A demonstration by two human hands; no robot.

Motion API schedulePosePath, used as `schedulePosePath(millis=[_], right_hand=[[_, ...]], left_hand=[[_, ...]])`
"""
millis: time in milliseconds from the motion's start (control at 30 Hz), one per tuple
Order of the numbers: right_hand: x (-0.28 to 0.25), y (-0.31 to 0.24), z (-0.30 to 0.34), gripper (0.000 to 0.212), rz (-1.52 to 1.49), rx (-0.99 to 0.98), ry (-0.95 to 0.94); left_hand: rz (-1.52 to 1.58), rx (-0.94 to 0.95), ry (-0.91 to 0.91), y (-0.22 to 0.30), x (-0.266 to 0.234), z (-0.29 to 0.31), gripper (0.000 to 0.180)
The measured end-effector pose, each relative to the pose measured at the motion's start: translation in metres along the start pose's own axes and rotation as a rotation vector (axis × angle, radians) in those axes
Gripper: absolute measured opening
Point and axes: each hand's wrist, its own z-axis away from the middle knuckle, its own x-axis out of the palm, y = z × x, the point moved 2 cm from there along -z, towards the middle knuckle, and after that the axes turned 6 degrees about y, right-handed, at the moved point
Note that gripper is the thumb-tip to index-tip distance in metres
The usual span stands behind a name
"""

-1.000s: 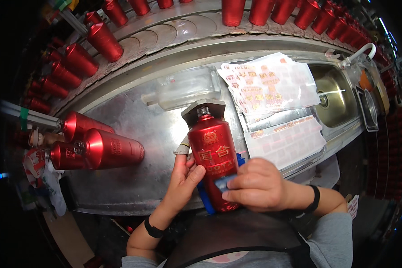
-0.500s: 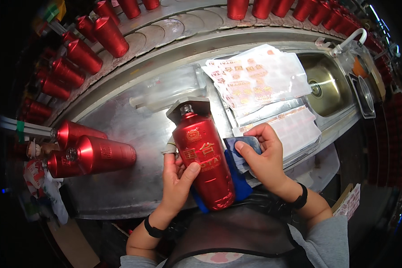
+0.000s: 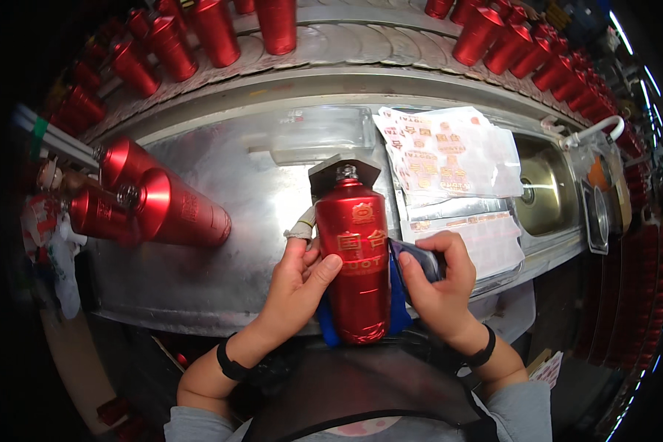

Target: Applying and smoothing adhesive labels onto red metallic liquor bottles on an assembly line workstation.

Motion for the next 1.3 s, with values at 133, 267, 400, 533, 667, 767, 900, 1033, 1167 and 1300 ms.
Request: schedulePosePath(millis=[133, 267, 400, 533, 667, 767, 900, 1033, 1167, 1300], right_hand=[[0.003, -0.030, -0.003, 0.031, -0.001, -0.451, -0.202], [0.022, -0.043, -0.006, 0.044, -0.129, -0.677, -0.466], [0.010, -0.048, -0.018, 0.043, 0.056, -0.617, -0.309], [0.031, -0.055, -0.009, 0.041, -0.033, -0.803, -0.509], [0.019, -0.049, -0.031, 0.036, -0.012, -0.685, -0.316], [0.017, -0.037, -0.036, 0.039, -0.023, -0.519, -0.293], [0.019, -0.041, -0.039, 0.040, 0.034, -0.548, -0.275], [0.031, -0.050, -0.024, 0.038, 0.029, -0.741, -0.377], [0.026, -0.044, -0.030, 0.039, -0.087, -0.699, -0.423], [0.016, -0.030, -0.036, 0.036, -0.014, -0.584, -0.309]], left_hand=[[-0.025, -0.002, 0.049, 0.006, 0.001, 0.006, 0.061], [-0.027, 0.011, 0.056, 0.004, -0.006, 0.006, 0.058], [0.067, 0.015, 0.039, 0.000, -0.010, 0.005, 0.057], [0.094, -0.006, 0.019, -0.001, -0.013, 0.005, 0.053], [0.089, -0.019, 0.027, -0.002, -0.014, 0.005, 0.052], [0.031, -0.001, 0.002, -0.001, -0.013, 0.006, 0.053], [-0.031, 0.021, 0.016, 0.001, -0.011, 0.008, 0.054], [-0.095, 0.028, 0.030, 0.000, -0.012, 0.005, 0.051], [-0.089, -0.022, 0.059, -0.005, -0.017, 0.007, 0.049], [-0.094, 0.012, 0.013, -0.009, -0.009, 0.002, 0.054]])
